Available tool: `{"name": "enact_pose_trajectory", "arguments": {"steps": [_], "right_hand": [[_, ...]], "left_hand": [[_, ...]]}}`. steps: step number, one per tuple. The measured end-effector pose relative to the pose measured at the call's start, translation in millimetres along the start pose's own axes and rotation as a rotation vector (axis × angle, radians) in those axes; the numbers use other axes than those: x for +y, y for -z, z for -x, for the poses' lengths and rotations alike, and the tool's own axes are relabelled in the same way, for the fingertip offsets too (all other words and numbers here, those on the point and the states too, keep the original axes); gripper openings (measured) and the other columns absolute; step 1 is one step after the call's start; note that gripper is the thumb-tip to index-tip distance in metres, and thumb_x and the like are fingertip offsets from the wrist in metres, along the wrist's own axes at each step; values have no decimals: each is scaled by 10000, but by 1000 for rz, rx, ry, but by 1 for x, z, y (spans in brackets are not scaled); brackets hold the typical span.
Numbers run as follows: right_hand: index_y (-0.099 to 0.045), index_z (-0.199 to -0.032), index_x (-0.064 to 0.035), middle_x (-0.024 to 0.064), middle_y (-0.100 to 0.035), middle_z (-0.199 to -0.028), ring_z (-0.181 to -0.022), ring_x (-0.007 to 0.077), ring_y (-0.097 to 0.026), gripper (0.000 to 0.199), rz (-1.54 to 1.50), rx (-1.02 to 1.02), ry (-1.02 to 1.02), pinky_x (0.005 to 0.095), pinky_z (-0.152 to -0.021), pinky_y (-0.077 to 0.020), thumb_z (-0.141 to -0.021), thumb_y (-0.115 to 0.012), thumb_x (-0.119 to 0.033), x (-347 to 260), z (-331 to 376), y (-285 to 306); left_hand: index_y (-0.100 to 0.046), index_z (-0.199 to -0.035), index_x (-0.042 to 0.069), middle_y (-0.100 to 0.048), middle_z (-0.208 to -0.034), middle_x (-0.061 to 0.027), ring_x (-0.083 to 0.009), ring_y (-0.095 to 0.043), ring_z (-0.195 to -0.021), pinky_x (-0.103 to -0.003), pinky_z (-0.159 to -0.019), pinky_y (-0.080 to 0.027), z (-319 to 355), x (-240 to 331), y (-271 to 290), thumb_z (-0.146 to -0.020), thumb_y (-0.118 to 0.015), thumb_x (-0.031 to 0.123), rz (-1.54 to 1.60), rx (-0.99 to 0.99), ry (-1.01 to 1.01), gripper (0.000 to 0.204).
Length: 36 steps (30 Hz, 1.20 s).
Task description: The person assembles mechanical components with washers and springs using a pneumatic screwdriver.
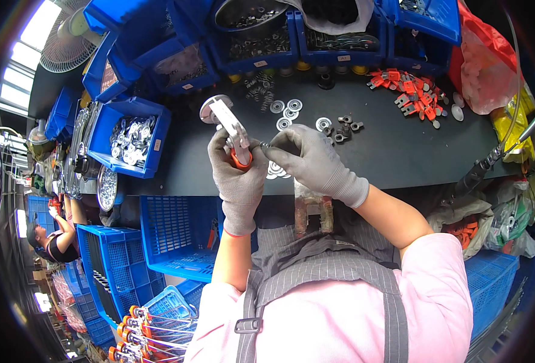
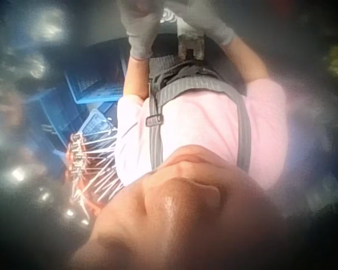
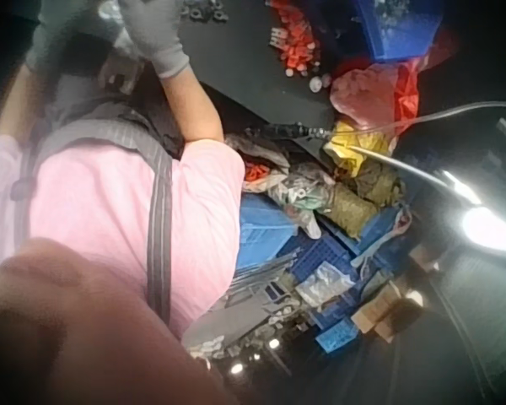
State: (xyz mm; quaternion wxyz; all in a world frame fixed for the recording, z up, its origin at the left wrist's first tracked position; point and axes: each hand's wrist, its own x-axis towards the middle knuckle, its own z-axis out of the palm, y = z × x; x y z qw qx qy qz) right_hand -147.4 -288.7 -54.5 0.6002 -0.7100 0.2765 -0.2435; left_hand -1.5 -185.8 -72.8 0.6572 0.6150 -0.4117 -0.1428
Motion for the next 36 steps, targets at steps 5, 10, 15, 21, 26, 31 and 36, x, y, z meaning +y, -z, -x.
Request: {"name": "enact_pose_trajectory", "arguments": {"steps": [5,10,15,21,26,31,36], "right_hand": [[-761,-1146,-35,122,-740,-1062,-895,269,-751,286,500,179,538,382,-796,-597,-988,-844,-259,5,2,4],[-740,-1095,-81,83,-754,-1113,-910,315,-755,238,725,162,778,437,-790,-600,-898,-833,-177,1,3,1],[-737,-1090,-91,68,-758,-1126,-905,308,-756,221,894,130,838,432,-786,-602,-882,-805,-117,5,9,0],[-714,-1185,34,115,-719,-1045,-782,193,-744,609,-195,-162,-169,299,-683,-602,-1141,-611,-565,2,2,0],[-717,-1186,11,53,-723,-964,-719,120,-688,619,-408,-331,-426,266,-638,-551,-1156,-563,-587,3,-5,0],[-736,-1159,-2,45,-714,-988,-864,128,-715,282,-185,-189,-229,297,-772,-583,-1050,-803,-253,-5,6,-11],[-769,-1180,-68,128,-735,-1089,-920,284,-769,278,498,111,408,414,-831,-613,-919,-822,-147,13,6,5]], "left_hand": [[-491,-1500,19,-681,-1179,-88,-128,-703,-1035,-302,-918,-620,1,6,4,-950,-729,-75,-30,-24,35,607],[-506,-1508,15,-645,-1215,-89,-108,-658,-999,-296,-884,-603,0,12,14,-945,-709,-53,14,-87,210,603],[-507,-1508,14,-644,-1198,-87,-111,-648,-984,-304,-889,-598,2,14,15,-955,-704,-48,-33,1,178,590],[-441,-1528,2,-689,-1231,-130,-166,-722,-1069,-334,-946,-623,13,-16,20,-959,-737,-80,-103,118,-112,647],[-453,-1532,19,-704,-1248,-137,-186,-757,-1038,-350,-894,-643,27,-23,32,-919,-824,-84,-223,-46,-358,724],[-478,-1496,20,-700,-1199,-123,-164,-724,-1046,-320,-932,-612,25,-6,23,-951,-806,-42,-173,32,-260,639],[-469,-1505,7,-656,-1254,-126,-149,-678,-1084,-301,-974,-582,20,-2,32,-960,-716,-63,-99,146,-70,603]]}}
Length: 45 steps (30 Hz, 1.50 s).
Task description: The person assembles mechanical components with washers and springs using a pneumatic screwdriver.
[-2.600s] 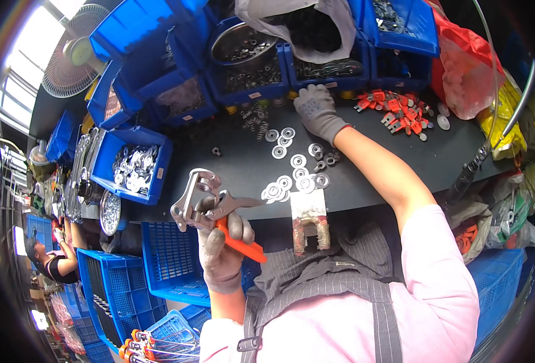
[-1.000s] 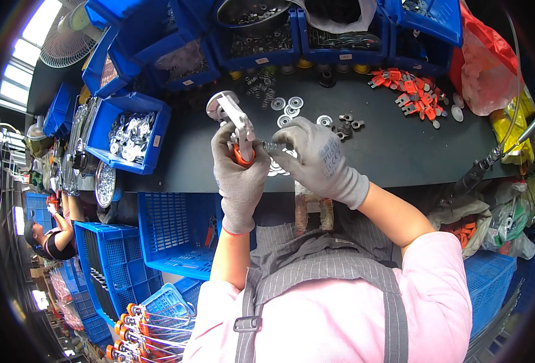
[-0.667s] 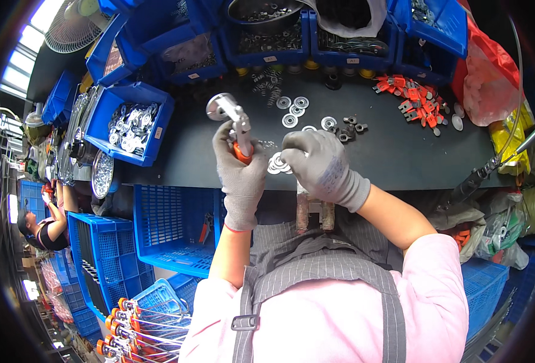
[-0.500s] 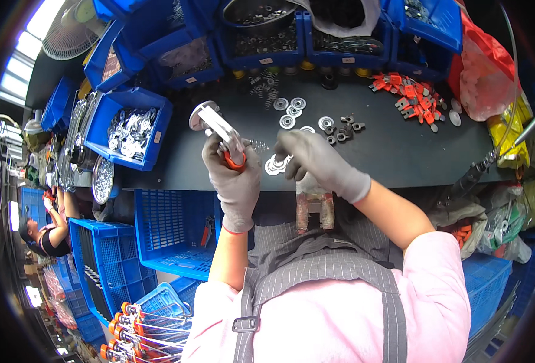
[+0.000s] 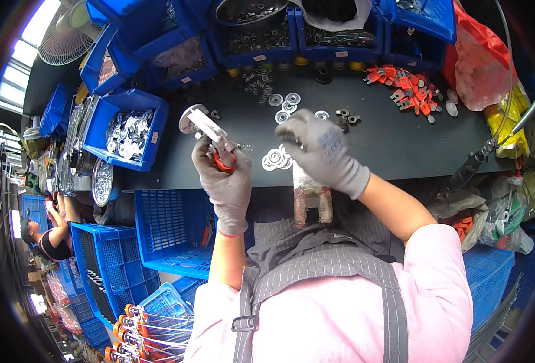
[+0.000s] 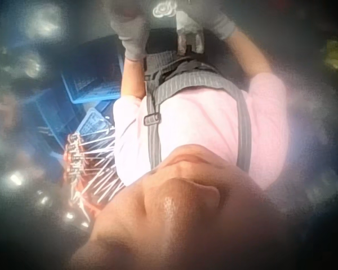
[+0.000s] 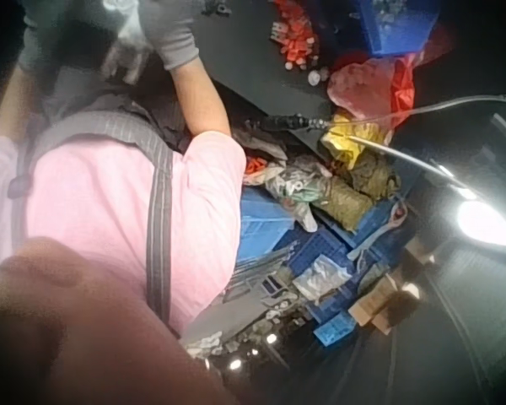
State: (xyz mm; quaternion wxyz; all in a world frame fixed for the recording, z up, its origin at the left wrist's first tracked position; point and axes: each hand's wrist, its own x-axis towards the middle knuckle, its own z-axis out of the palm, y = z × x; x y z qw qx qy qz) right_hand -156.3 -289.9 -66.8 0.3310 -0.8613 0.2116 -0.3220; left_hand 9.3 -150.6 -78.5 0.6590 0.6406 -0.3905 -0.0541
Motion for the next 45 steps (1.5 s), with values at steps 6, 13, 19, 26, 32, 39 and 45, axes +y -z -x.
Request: {"name": "enact_pose_trajectory", "arguments": {"steps": [6,13,19,26,32,39,45], "right_hand": [[-786,-1258,-139,140,-742,-1266,-1147,359,-752,328,551,-43,-318,489,-990,-594,-994,-748,-330,109,-60,24],[-767,-1360,-149,129,-743,-1254,-1143,309,-754,423,520,-126,-334,452,-1003,-586,-1008,-769,-384,89,-50,33],[-799,-1230,4,15,-765,-1086,-954,51,-678,223,-768,-201,-353,248,-854,-561,-1024,-805,-82,-40,-6,55],[-791,-1088,-3,19,-749,-1009,-934,97,-679,118,-439,-169,-312,297,-860,-569,-1013,-810,-92,-32,17,71],[-741,-1175,36,38,-782,-1069,-993,73,-719,169,-848,83,-275,273,-896,-599,-1067,-784,-87,-55,30,76],[-762,-1165,18,42,-790,-1060,-958,70,-723,146,-776,241,-254,253,-860,-605,-1065,-792,-83,-47,42,65],[-754,-1184,39,46,-797,-1067,-964,71,-732,130,-835,322,-249,250,-858,-615,-1075,-754,-33,-41,51,68]], "left_hand": [[-472,-1498,13,-665,-1160,-85,-124,-676,-1012,-300,-932,-598,4,8,-4,-939,-709,-77,89,-13,90,614],[-516,-1410,26,-662,-1028,-56,-99,-638,-822,-283,-758,-559,-10,51,-1,-935,-685,-52,385,-114,373,510],[-540,-1329,60,-662,-995,-52,-112,-629,-785,-279,-704,-520,-16,55,-22,-923,-698,-46,588,-268,541,448],[-555,-1398,56,-661,-1042,-38,-115,-632,-804,-285,-722,-535,-1,69,-38,-933,-706,-17,611,-374,569,495],[-531,-1535,37,-661,-1086,-28,-88,-610,-885,-274,-771,-520,7,79,-47,-1119,-675,172,716,-435,626,461],[-550,-1566,30,-674,-1075,-10,-66,-614,-895,-238,-768,-518,26,89,-64,-1142,-666,162,581,-420,548,458],[-586,-1538,17,-663,-1086,21,-40,-583,-887,-218,-769,-486,36,74,-73,-1110,-698,60,476,-416,356,445]]}}
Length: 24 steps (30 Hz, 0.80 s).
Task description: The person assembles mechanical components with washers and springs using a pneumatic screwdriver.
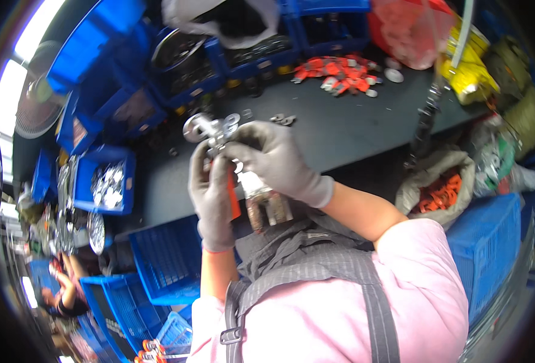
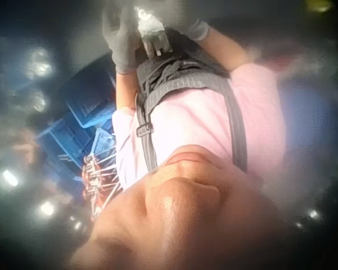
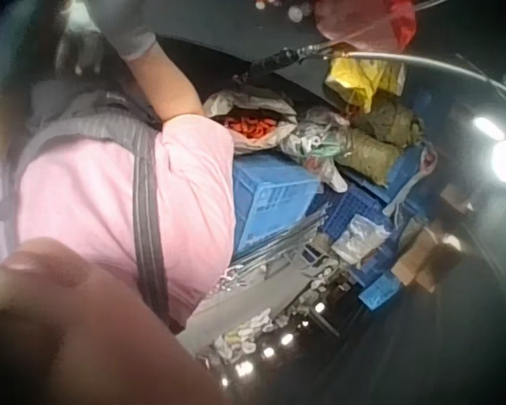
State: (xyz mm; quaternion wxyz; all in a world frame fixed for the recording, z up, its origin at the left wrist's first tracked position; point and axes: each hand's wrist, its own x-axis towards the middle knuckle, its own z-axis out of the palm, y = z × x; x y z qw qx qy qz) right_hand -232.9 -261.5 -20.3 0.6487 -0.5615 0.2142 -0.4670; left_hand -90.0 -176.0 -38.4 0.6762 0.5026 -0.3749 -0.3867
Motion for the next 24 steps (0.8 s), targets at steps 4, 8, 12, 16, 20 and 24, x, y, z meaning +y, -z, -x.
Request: {"name": "enact_pose_trajectory", "arguments": {"steps": [4,8,12,16,20,24], "right_hand": [[-769,-1202,41,34,-803,-1068,-954,70,-727,170,-118,-15,-61,252,-870,-614,-1064,-779,-59,4,4,5],[-789,-1213,20,32,-812,-1072,-991,76,-726,192,29,-80,-48,263,-876,-599,-1034,-794,-48,15,0,57],[-798,-1237,-15,84,-827,-1129,-1005,156,-764,293,658,347,40,330,-901,-607,-1004,-816,-192,25,-23,193],[-797,-1284,-94,190,-771,-1242,-1106,335,-766,338,1415,530,22,470,-980,-602,-986,-742,-245,40,-20,313],[-763,-1344,-142,209,-715,-1258,-1165,447,-709,383,1732,318,76,550,-1038,-563,-974,-679,-195,47,-23,325],[-755,-1259,-81,178,-767,-1164,-1103,404,-743,343,1513,180,-101,526,-981,-579,-962,-739,-251,38,-24,327]], "left_hand": [[-617,-1513,26,-690,-1056,16,-22,-557,-797,-205,-665,-453,-3,-20,1,-1142,-654,76,-234,90,-140,377],[-620,-1505,33,-667,-1003,33,-20,-520,-762,-207,-644,-427,-8,-30,-6,-1150,-647,83,-445,76,-233,360],[-628,-1467,-17,-691,-1068,-15,-60,-591,-817,-239,-729,-491,-7,-19,-2,-1124,-672,93,-130,44,-62,363],[-612,-1487,16,-610,-870,36,-30,-497,-668,-222,-583,-373,-13,-10,-10,-1145,-662,220,-15,15,17,402],[-630,-1464,30,-627,-841,17,-51,-545,-672,-235,-589,-411,-18,-11,-32,-1144,-678,316,27,-30,85,432],[-616,-1477,35,-650,-856,4,-55,-566,-683,-238,-601,-436,-22,-13,-41,-1142,-678,312,45,-115,92,439]]}}
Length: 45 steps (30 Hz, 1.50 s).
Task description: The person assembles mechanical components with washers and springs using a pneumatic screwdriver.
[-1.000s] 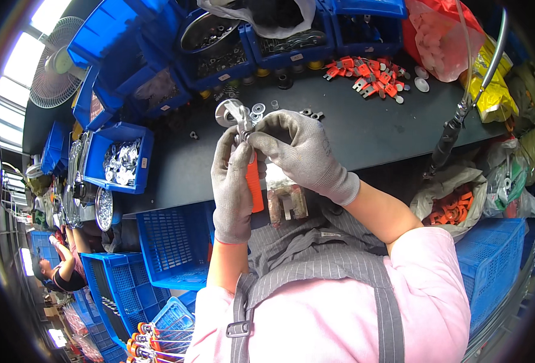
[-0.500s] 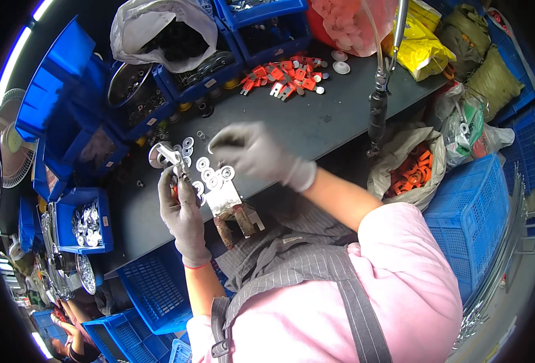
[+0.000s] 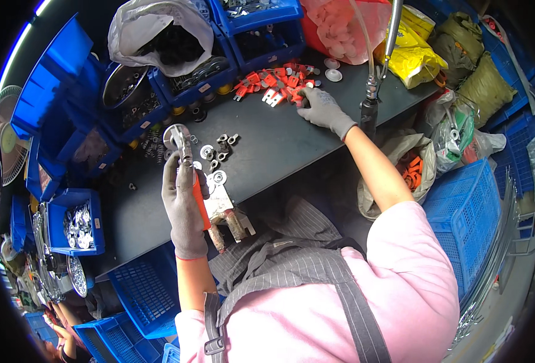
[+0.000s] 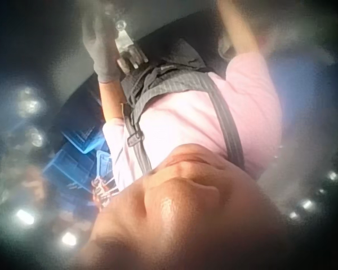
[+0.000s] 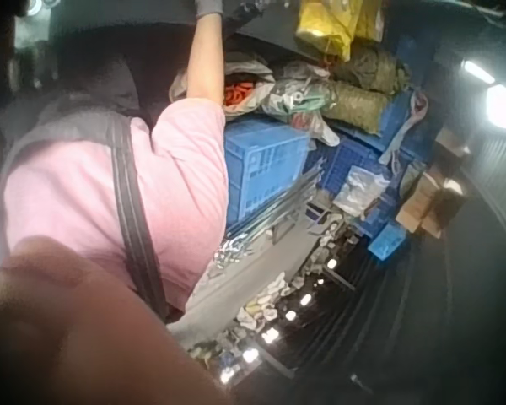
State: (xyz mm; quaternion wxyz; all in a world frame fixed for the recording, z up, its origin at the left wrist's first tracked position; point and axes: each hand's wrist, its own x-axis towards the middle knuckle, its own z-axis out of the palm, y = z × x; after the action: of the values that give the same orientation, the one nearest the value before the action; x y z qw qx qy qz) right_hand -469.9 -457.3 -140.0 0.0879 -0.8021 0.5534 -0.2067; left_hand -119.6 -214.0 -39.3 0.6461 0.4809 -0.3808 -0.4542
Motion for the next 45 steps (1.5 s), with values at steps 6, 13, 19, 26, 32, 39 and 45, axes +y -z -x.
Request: {"name": "enact_pose_trajectory", "arguments": {"steps": [6,13,19,26,32,39,45], "right_hand": [[-738,-1116,-51,147,-783,-985,-990,350,-772,335,53,-74,47,505,-897,-587,-954,-814,-334,-10,2,2],[-744,-1079,-83,165,-763,-953,-928,378,-761,332,189,-29,177,525,-841,-578,-963,-801,-388,-2,-5,-1],[-811,-1056,-27,133,-787,-896,-801,235,-781,239,-608,39,65,327,-757,-595,-928,-880,-216,-127,57,47],[-815,-1101,-13,110,-804,-961,-842,216,-776,327,-701,-29,694,319,-781,-593,-794,-929,-21,-265,79,104],[-826,-1111,-27,118,-812,-981,-840,229,-782,318,-720,-167,607,323,-772,-597,-810,-931,-26,-270,72,91],[-818,-1177,-34,150,-794,-979,-812,306,-783,394,-570,73,799,381,-707,-611,-836,-963,-170,-290,64,55],[-837,-1215,-47,138,-798,-1005,-774,256,-787,395,-624,115,706,341,-677,-614,-855,-952,-161,-310,53,41]], "left_hand": [[-621,-1471,69,-669,-866,0,-61,-573,-693,-250,-617,-451,-7,1,-2,-1143,-676,339,98,-27,39,428],[-616,-1486,66,-663,-861,-11,-67,-573,-695,-255,-618,-454,5,8,6,-1148,-667,360,122,25,69,451],[-636,-1463,48,-657,-877,-6,-81,-597,-704,-259,-620,-479,3,9,19,-1152,-667,335,85,8,74,424],[-634,-1440,50,-628,-874,32,-27,-537,-701,-219,-599,-418,7,6,9,-1162,-674,253,165,31,114,346],[-636,-1440,2,-678,-991,3,-42,-600,-849,-231,-738,-505,9,4,18,-1138,-712,188,-39,41,-37,363],[-621,-1480,1,-679,-1012,4,-32,-586,-827,-219,-706,-491,2,4,31,-1156,-682,215,-14,72,12,393],[-559,-1600,46,-640,-976,31,-25,-515,-715,-203,-613,-419,-10,19,39,-1181,-633,283,247,29,116,487]]}}
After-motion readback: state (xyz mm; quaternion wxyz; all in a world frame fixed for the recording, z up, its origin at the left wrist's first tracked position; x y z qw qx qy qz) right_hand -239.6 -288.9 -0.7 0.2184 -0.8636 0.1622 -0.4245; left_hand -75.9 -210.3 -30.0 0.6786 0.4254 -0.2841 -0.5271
